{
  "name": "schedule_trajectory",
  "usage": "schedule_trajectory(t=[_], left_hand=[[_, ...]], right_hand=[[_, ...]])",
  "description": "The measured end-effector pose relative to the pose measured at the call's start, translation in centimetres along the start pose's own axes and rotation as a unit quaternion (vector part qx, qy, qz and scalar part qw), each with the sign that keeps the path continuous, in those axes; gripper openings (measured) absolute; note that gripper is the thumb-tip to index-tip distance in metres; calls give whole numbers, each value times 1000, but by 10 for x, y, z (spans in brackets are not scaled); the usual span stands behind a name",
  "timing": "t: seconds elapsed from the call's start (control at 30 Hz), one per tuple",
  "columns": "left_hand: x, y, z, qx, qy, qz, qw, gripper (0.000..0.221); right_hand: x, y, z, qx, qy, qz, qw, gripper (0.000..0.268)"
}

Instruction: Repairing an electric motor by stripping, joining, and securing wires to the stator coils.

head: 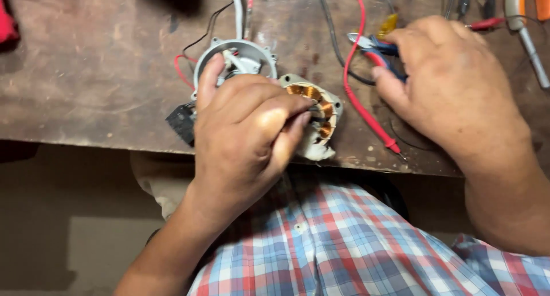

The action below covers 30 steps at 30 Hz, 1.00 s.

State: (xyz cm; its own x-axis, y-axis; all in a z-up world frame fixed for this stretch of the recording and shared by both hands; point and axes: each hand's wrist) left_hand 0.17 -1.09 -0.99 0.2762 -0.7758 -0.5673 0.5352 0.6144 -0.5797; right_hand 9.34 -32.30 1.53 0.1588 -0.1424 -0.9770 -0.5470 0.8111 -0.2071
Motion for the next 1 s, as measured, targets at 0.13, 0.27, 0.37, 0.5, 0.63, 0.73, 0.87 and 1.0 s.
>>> schedule_trajectory(t=[0.13,0.27,0.37,0.5,0.63,0.73,0.87,1.0], left_hand=[[3,0,2,2,-13,-14,1000,8],[4,-2,2,-2,-21,-21,1000,7],[6,-5,2,-21,-25,-20,999,6],[8,-4,0,-20,-26,-14,999,7],[7,-4,2,-16,-24,-11,1000,9],[7,-4,2,-15,-19,-10,1000,8],[7,-4,3,-18,-22,-12,1000,6],[6,-5,4,-20,-15,-12,1000,5]], right_hand=[[6,-20,-20,41,-72,84,993,35],[-18,7,-48,143,-132,290,937,62],[-27,34,-52,-26,-141,150,978,41],[-17,46,-35,-124,-171,139,968,38],[-17,53,-26,-119,-139,135,974,44],[-16,58,-25,-115,-136,135,975,43],[-13,60,-24,-110,-131,149,974,50],[-13,58,-25,-125,-140,150,971,49]])
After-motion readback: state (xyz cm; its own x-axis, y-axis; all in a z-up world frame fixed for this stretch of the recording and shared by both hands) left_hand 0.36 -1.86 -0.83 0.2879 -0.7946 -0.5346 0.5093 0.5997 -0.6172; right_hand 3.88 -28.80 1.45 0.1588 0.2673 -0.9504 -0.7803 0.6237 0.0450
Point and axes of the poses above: each hand's wrist, its own z-axis towards the middle knuckle, its own x-axis out of the palm, y = z × x, and after that the axes turned 2 degrees about -y, right-handed
